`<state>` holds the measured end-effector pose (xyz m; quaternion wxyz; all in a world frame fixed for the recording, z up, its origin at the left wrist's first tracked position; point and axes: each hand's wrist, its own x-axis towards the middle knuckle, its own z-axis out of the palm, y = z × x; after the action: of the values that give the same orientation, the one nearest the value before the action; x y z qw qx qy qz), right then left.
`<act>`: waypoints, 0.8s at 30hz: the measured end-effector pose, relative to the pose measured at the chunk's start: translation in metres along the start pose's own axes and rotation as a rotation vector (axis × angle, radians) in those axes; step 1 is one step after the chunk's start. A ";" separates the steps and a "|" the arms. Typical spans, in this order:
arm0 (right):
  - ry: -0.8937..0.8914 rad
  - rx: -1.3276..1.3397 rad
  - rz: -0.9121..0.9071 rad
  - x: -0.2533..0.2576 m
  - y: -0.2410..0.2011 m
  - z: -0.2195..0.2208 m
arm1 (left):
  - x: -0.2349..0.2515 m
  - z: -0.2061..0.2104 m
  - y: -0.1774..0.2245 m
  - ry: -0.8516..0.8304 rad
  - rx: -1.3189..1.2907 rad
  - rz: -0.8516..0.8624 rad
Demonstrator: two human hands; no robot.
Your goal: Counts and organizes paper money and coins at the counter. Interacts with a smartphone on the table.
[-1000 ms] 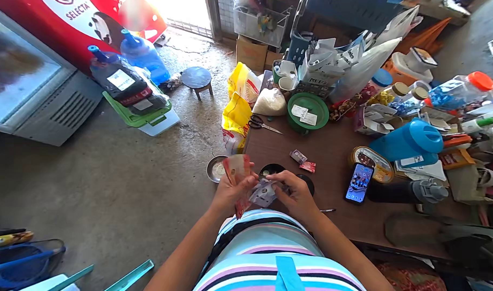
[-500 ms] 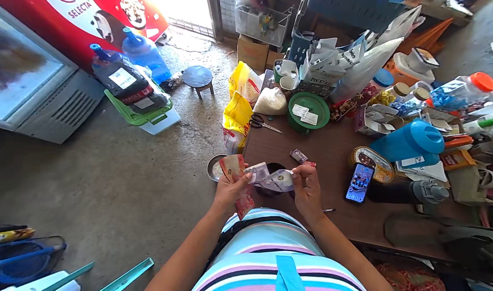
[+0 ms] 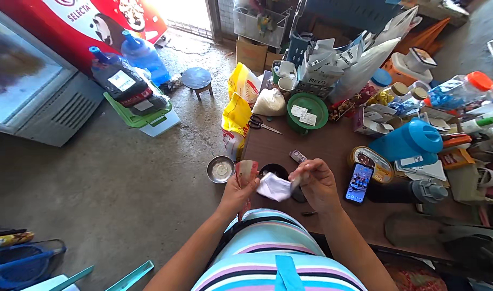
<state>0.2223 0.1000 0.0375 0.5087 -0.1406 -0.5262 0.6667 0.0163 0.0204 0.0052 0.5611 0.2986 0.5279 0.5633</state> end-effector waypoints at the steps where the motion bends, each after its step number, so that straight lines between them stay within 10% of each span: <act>1: 0.054 -0.029 0.005 0.002 -0.001 0.004 | 0.001 0.001 0.002 -0.006 -0.013 0.001; 24: 0.456 -0.558 -0.048 0.004 0.079 0.048 | -0.005 0.040 0.001 -0.113 -0.447 -0.081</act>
<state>0.1441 0.0827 -0.0079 0.5703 -0.4068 -0.5642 0.4370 0.0546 0.0263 0.0176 0.6641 0.1769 0.3692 0.6256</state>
